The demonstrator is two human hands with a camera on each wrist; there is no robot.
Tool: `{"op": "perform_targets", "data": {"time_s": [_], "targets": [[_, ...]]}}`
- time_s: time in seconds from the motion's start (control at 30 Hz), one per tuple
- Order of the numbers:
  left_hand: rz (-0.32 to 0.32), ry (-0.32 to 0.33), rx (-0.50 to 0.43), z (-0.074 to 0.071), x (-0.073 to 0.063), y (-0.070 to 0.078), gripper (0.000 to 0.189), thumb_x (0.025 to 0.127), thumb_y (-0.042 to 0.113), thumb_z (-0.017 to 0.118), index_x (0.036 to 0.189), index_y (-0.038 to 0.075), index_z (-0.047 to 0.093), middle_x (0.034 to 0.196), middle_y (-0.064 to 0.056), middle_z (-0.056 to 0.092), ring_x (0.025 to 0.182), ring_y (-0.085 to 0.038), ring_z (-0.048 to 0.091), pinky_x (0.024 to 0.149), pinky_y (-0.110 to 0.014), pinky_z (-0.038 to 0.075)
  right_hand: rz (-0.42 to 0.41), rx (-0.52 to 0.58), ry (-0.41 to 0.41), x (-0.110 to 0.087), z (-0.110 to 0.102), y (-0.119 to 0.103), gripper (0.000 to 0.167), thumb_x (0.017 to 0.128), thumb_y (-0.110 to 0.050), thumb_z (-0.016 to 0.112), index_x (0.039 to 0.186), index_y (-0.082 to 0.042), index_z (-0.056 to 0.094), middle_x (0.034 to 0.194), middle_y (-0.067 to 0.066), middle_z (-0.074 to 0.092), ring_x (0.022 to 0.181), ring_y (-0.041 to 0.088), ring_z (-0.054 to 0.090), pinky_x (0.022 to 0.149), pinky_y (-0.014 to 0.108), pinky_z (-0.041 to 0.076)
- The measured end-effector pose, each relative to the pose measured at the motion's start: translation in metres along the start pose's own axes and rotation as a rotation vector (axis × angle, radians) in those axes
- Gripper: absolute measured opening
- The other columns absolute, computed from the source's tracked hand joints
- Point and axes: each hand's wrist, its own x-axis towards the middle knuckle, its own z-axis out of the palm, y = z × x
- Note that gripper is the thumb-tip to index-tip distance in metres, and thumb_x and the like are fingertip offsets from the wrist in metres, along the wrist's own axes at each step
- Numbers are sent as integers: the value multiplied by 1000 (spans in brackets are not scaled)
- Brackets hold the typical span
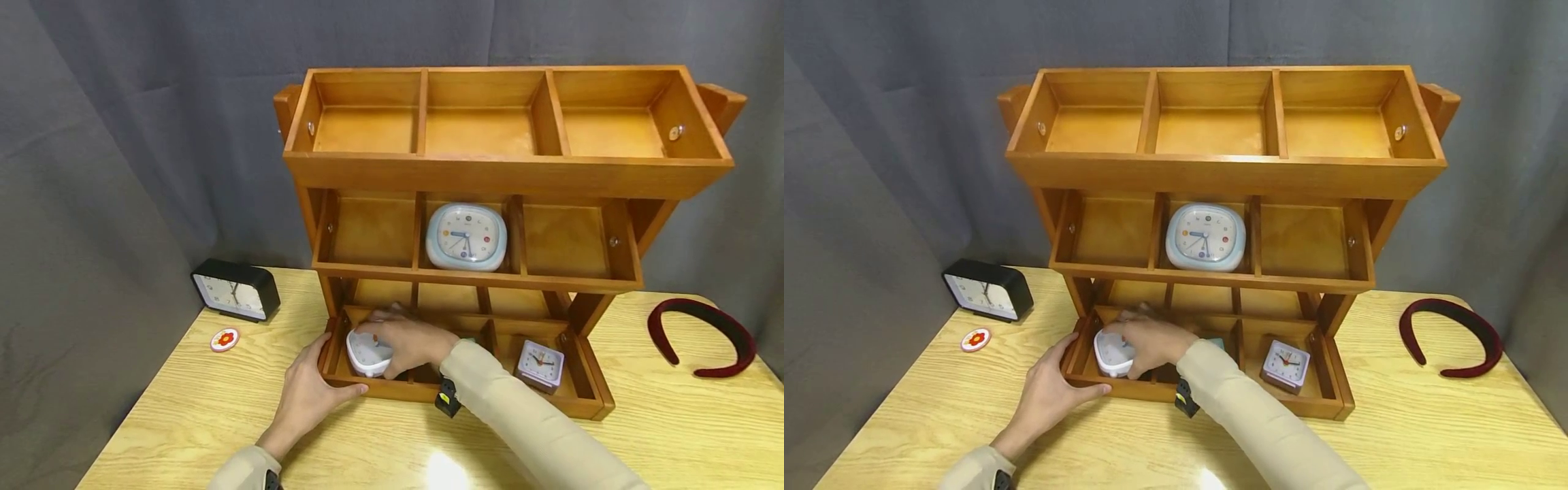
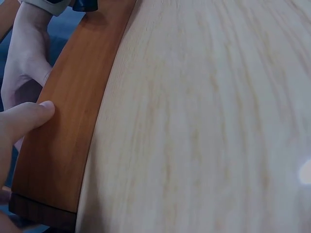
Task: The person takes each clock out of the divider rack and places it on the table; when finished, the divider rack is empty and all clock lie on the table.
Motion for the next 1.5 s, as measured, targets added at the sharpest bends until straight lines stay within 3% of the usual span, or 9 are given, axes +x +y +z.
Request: {"op": "perform_targets", "data": {"time_s": [0.33,0.67,0.83,1.07,1.3,1.5], "targets": [[-7,4,4,0,0,1,105,57,43,92,142,8,43,137,-17,54,121,-35,56,99,-50,47,-2,19,4,0,1,2,78,64,-27,87,134,-15,55,133,-1,57,117,15,52,113,46,29],[-2,3,16,0,1,3,105,56,43,92,142,7,43,137,-17,54,121,-35,56,99,-49,48,0,28,14,0,-1,4,80,61,-27,89,132,-13,58,121,1,60,107,13,52,107,35,34],[-4,0,15,0,0,4,105,56,43,92,142,7,43,136,-17,55,121,-35,56,99,-49,48,12,76,91,-4,-12,2,83,60,-33,90,134,-15,57,117,3,56,105,16,47,95,30,43],[-20,-12,8,-1,0,2,106,57,45,91,143,8,42,138,-16,53,123,-35,54,100,-50,47,50,194,224,-8,-32,-10,87,58,-29,88,136,-13,53,119,8,50,105,18,50,91,32,49],[-9,-3,10,-1,0,2,105,57,42,92,143,6,42,138,-17,53,124,-35,54,101,-50,46,81,194,255,-9,-35,-13,87,60,-34,87,138,-15,51,125,10,55,118,25,48,95,37,49],[-8,-12,0,-2,0,3,105,57,42,92,143,8,41,139,-16,53,125,-35,53,102,-50,45,106,208,289,-15,-34,-18,84,60,-40,86,135,-20,54,122,7,51,104,17,52,85,29,51]]}}
